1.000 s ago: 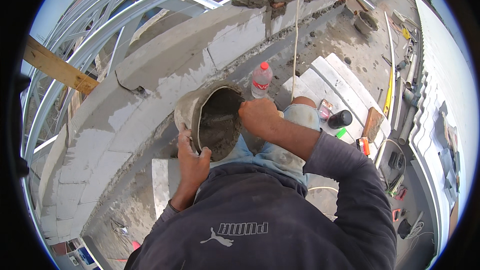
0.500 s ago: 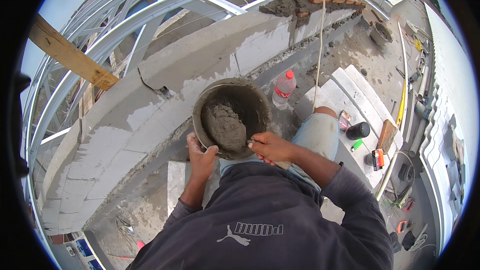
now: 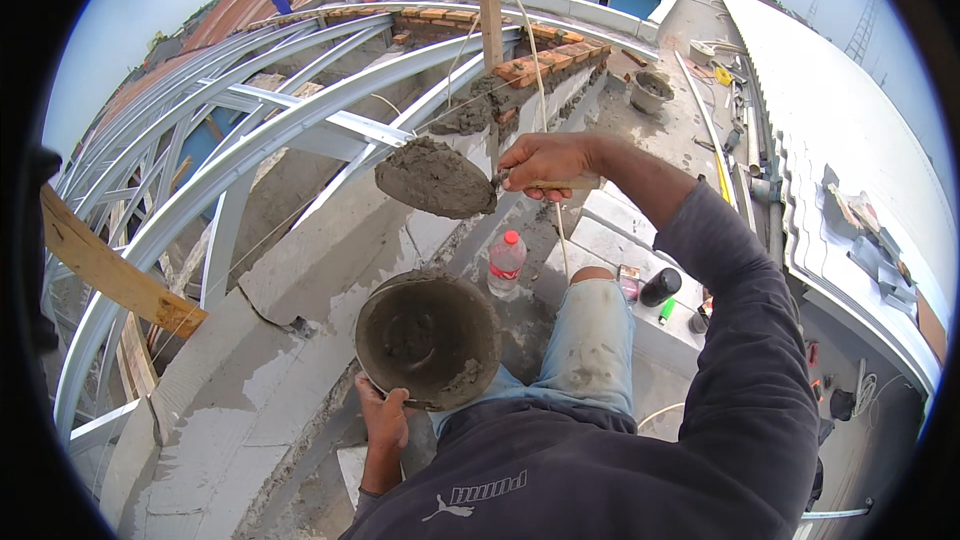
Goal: The person scoops mortar from a bucket with a trowel and applies it to a low brick wall on a rooftop. They place bricks onto the mortar, tap them into position, and continue adding mortar and bricks along the wall line.
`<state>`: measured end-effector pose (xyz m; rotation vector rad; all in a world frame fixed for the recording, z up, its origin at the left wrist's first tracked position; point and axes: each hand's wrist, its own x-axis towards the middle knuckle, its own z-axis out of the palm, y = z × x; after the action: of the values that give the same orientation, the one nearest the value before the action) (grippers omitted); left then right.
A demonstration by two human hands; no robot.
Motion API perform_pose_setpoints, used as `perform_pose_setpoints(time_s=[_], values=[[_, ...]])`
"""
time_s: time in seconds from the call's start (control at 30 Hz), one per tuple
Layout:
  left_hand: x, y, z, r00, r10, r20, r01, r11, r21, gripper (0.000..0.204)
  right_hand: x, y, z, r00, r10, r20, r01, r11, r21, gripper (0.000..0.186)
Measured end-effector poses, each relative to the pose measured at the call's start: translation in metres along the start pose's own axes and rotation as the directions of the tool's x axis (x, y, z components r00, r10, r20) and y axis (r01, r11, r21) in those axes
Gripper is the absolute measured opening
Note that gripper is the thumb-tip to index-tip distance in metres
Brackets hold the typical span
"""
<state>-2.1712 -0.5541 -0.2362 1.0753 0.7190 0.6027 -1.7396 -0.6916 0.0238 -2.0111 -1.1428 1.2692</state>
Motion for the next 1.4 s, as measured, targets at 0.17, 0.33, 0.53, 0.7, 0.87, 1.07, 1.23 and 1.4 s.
perform_pose_setpoints(time_s=[0.17, 0.33, 0.53, 0.7, 0.87, 1.07, 1.23, 1.4], values=[[-0.001, 0.005, 0.005, 0.997, 0.031, 0.073, -0.040, 0.991, 0.127, 0.053, 0.056, -0.051, -0.105, 0.851, -0.364, -0.378, -0.053, 0.656, -0.753, 0.014], [0.009, 0.021, 0.016, 0.994, 0.013, 0.112, -0.045, 0.956, 0.289, 0.052, 0.132, -0.061, -0.120, 0.857, -0.471, -0.207, -0.231, 0.007, -0.973, 0.014], [0.014, 0.028, 0.023, 0.993, 0.046, 0.109, -0.072, 0.966, 0.250, 0.050, 0.129, -0.008, -0.108, 0.732, -0.627, -0.267, -0.332, 0.015, -0.943, 0.018], [0.017, 0.025, 0.037, 0.998, 0.060, 0.023, -0.063, 0.989, 0.132, 0.050, 0.012, 0.014, 0.003, 0.697, -0.466, -0.545, -0.127, 0.667, -0.734, 0.032], [0.026, 0.016, 0.053, 0.996, 0.083, 0.040, -0.087, 0.990, 0.107, 0.054, -0.004, 0.116, 0.170, 0.964, -0.020, 0.264, -0.059, 0.955, 0.291, 0.028], [0.021, 0.017, 0.060, 0.924, 0.100, 0.368, -0.276, 0.840, 0.467, 0.058, 0.038, 0.099, 0.260, 0.984, 0.128, -0.122, -0.093, 0.960, 0.264, 0.025], [0.025, 0.024, 0.049, 0.941, 0.061, 0.331, -0.210, 0.876, 0.434, 0.059, 0.023, 0.103, 0.264, 0.949, -0.298, 0.103, 0.270, 0.596, -0.756, 0.046], [0.026, 0.018, 0.052, 0.933, 0.098, 0.347, -0.272, 0.822, 0.500, 0.056, 0.025, 0.134, 0.271, 0.872, -0.426, -0.241, 0.098, 0.634, -0.767, 0.043]])
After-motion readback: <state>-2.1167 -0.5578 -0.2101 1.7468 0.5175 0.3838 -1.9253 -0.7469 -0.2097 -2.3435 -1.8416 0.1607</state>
